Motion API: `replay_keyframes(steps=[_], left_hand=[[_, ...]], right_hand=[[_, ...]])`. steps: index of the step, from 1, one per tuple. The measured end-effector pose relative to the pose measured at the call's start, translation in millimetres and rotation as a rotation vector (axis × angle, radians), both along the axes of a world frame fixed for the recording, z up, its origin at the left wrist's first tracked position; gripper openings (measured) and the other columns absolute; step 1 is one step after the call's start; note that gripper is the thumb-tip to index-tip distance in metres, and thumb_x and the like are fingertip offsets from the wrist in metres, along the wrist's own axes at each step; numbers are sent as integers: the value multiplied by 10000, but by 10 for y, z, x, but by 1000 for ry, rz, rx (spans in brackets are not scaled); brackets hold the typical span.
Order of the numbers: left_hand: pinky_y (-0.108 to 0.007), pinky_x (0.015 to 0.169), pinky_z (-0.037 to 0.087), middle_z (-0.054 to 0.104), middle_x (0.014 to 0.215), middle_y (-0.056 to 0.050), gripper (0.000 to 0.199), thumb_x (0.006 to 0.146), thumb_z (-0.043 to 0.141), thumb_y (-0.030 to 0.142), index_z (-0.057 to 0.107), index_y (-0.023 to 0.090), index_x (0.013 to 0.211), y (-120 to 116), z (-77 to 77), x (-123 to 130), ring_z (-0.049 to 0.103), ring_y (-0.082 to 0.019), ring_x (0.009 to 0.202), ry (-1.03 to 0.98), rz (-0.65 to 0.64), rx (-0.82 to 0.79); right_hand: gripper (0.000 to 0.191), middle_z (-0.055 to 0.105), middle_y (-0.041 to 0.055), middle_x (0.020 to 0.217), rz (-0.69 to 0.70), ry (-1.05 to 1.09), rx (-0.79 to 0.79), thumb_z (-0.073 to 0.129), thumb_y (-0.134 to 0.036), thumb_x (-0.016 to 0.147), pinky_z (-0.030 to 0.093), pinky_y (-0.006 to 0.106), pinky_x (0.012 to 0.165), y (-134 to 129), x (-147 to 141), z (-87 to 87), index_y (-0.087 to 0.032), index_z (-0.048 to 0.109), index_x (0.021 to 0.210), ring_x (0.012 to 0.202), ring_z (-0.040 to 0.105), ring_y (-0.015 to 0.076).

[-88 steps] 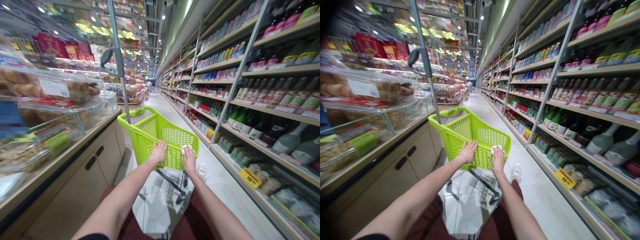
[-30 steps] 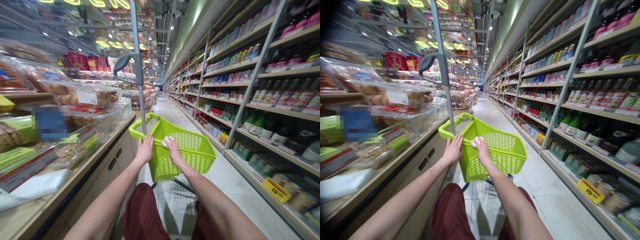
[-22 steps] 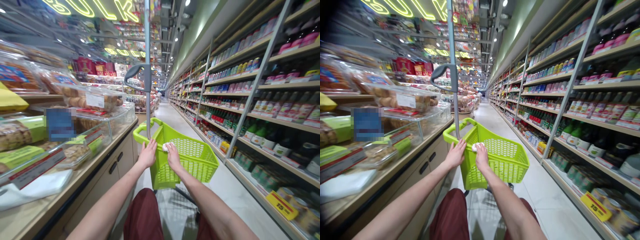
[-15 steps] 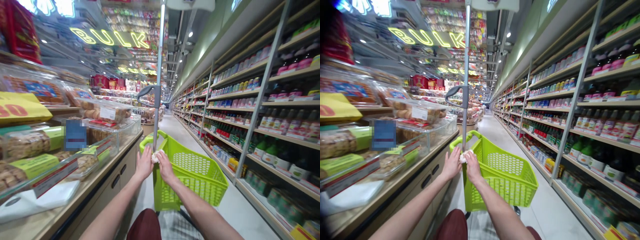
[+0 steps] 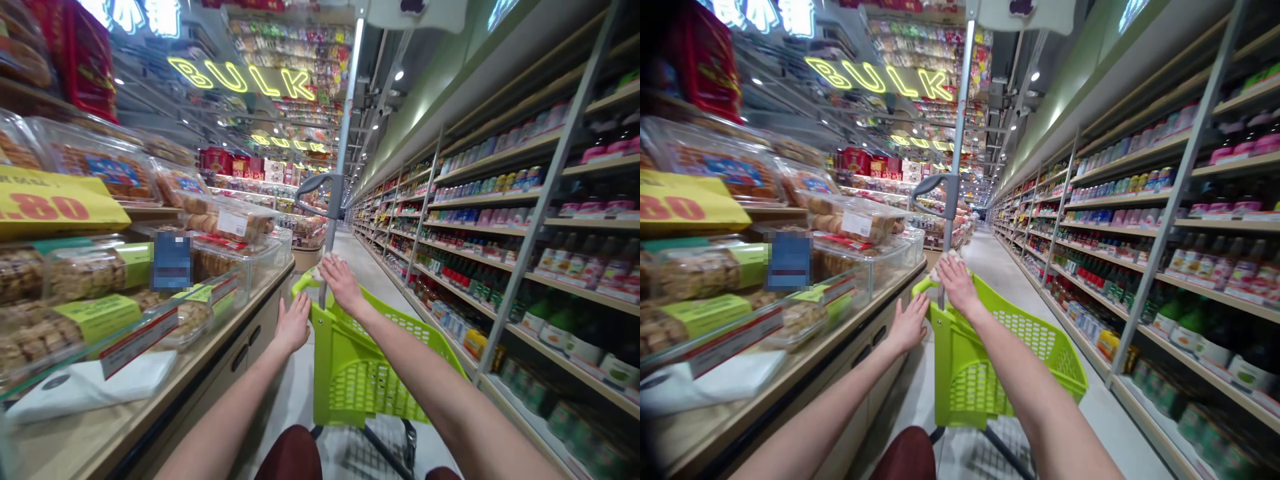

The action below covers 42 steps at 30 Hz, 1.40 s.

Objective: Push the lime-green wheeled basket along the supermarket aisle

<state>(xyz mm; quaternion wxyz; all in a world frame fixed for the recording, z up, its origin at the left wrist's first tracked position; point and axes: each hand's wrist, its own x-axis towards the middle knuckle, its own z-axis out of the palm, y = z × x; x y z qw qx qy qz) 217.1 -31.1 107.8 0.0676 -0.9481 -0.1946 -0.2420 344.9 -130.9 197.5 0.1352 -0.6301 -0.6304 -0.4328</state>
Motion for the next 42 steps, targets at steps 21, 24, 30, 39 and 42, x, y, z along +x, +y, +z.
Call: replay_keyframes(steps=[21, 24, 30, 39, 42], left_hand=[[-535, 1020, 75, 182, 1416, -64, 663, 667, 346, 79, 254, 150, 1320, 104, -66, -25, 116, -203, 1306, 2, -68, 30], [-544, 1020, 50, 192, 1413, -74, 655, 666, 348, 65, 270, 144, 1312, 90, -76, -11, 124, -210, 1304, -46, -82, 5], [-507, 1040, 85, 313, 1370, -84, 590, 650, 405, 63, 391, 175, 1230, 18, -169, 15, 230, -215, 1273, -369, -227, -321], [-313, 677, 503, 623, 901, -31, 240, 728, 542, 304, 548, 190, 939, -638, -413, 19, 600, -143, 762, -619, -546, -2165], [-227, 613, 493, 630, 783, -12, 202, 697, 583, 171, 559, 172, 898, -779, -435, 16, 589, -94, 651, -631, -529, -2275]], right_hand=[[313, 466, 74, 1257, 107, 218, -186, 398, -107, 850, 273, 462, 990, -247, -174, -1745, -186, 529, 1123, 1247, 281, 210], [266, 509, 88, 1212, 80, 317, -295, 420, -134, 849, 292, 440, 981, -327, -268, -2062, -171, 569, 1066, 1203, 356, 214], [303, 564, 74, 1133, 222, 713, -272, 421, -72, 783, 343, 366, 955, -455, -446, -1966, -191, 612, 986, 1101, 466, 172], [398, 634, 47, 1009, 276, 1522, 338, 377, -180, 726, 441, 333, 855, -526, -422, -1309, -161, 563, 1077, 931, 580, 173], [396, 620, 49, 1040, 197, 1414, 371, 359, -165, 739, 438, 314, 859, -558, -441, -1393, -180, 556, 1082, 950, 571, 166]])
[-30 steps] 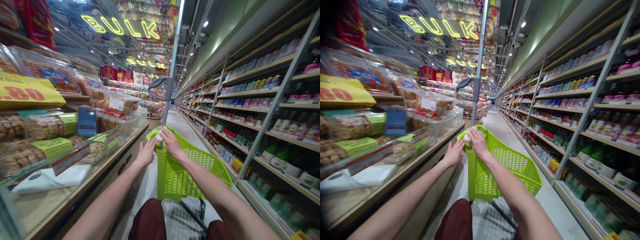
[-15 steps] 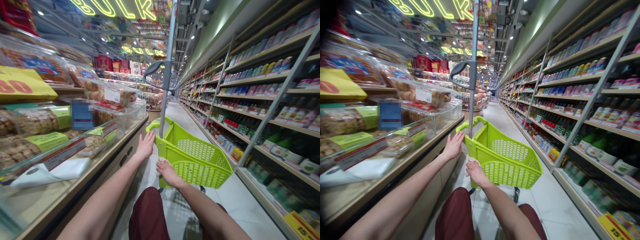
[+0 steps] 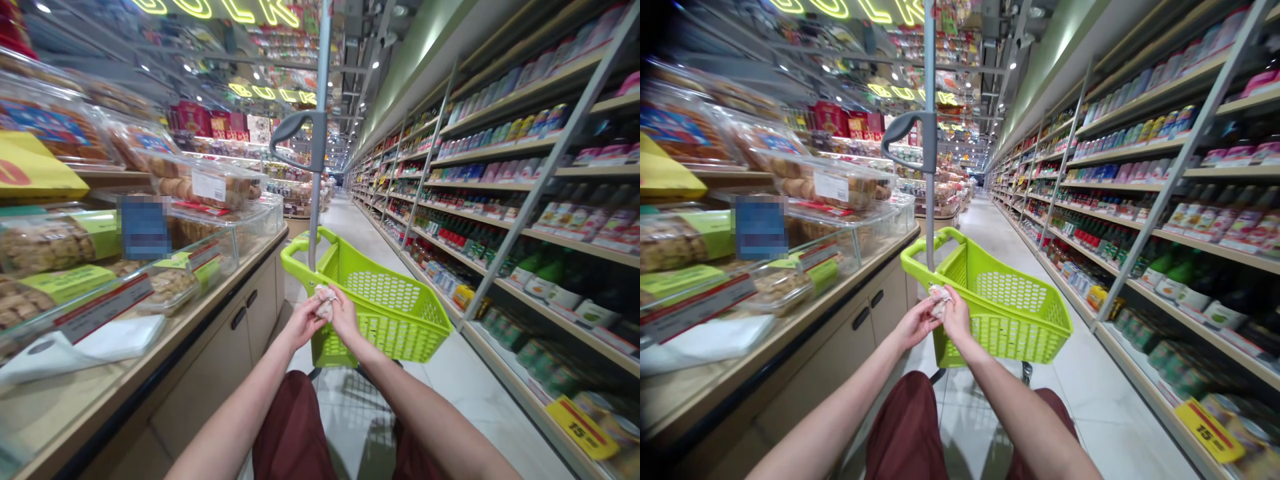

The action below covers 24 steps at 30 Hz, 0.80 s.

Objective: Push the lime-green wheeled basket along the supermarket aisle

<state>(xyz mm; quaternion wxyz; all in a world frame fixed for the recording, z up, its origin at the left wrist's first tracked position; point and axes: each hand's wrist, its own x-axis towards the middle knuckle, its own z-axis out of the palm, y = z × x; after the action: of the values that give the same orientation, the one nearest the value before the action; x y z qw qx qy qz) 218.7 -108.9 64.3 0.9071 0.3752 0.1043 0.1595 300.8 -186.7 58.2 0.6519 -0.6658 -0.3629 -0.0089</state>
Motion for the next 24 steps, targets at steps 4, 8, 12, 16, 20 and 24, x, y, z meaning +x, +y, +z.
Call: replay_keyframes(steps=[4, 8, 12, 16, 20, 24], left_hand=[[-168, 512, 453, 608, 658, 12, 127, 706, 558, 118, 563, 157, 826, -70, -120, 21, 553, -63, 530, 43, 92, -52], [-202, 601, 477, 614, 673, -8, 104, 705, 533, 97, 566, 134, 797, -94, -228, 20, 582, -91, 602, 35, 69, -41], [-253, 692, 484, 615, 724, -4, 140, 693, 529, 108, 550, 157, 822, -89, -189, 68, 591, -101, 659, 93, 137, 103], [-379, 850, 431, 614, 949, -67, 250, 698, 522, 168, 527, 171, 948, -33, 1, 217, 573, -183, 904, 247, 377, 798], [-476, 1032, 171, 443, 1273, -97, 416, 713, 460, 153, 479, 178, 1127, -8, 165, 354, 334, -233, 1212, 207, 495, 1796], [-542, 1030, 13, 308, 1371, -89, 548, 695, 432, 144, 385, 163, 1241, -21, 160, 383, 152, -249, 1295, 352, 403, 2245]], right_hand=[[396, 585, 65, 1100, 71, -128, -48, 424, -181, 736, 442, 311, 857, -59, -96, -169, -189, 521, 1120, 998, 549, 176], [388, 491, 86, 1216, 88, -258, -125, 488, -151, 676, 396, 316, 919, -140, -193, -256, -174, 540, 1060, 1111, 468, 186], [340, 532, 48, 1161, 21, -410, -124, 381, -50, 684, 370, 291, 946, -178, -67, -123, -194, 598, 903, 1106, 464, 145], [435, 423, 62, 1276, -249, -601, -161, 363, -12, 699, 285, 346, 1008, -146, 274, 23, -182, 576, 1038, 1209, 330, 172], [462, 403, 61, 1297, -280, -749, -367, 380, -15, 728, 268, 402, 1005, -215, 532, -114, -201, 532, 1122, 1238, 265, 199], [466, 422, 57, 1281, -332, -753, -493, 380, -3, 722, 272, 392, 997, -652, 768, -344, -207, 542, 1108, 1213, 299, 201]])
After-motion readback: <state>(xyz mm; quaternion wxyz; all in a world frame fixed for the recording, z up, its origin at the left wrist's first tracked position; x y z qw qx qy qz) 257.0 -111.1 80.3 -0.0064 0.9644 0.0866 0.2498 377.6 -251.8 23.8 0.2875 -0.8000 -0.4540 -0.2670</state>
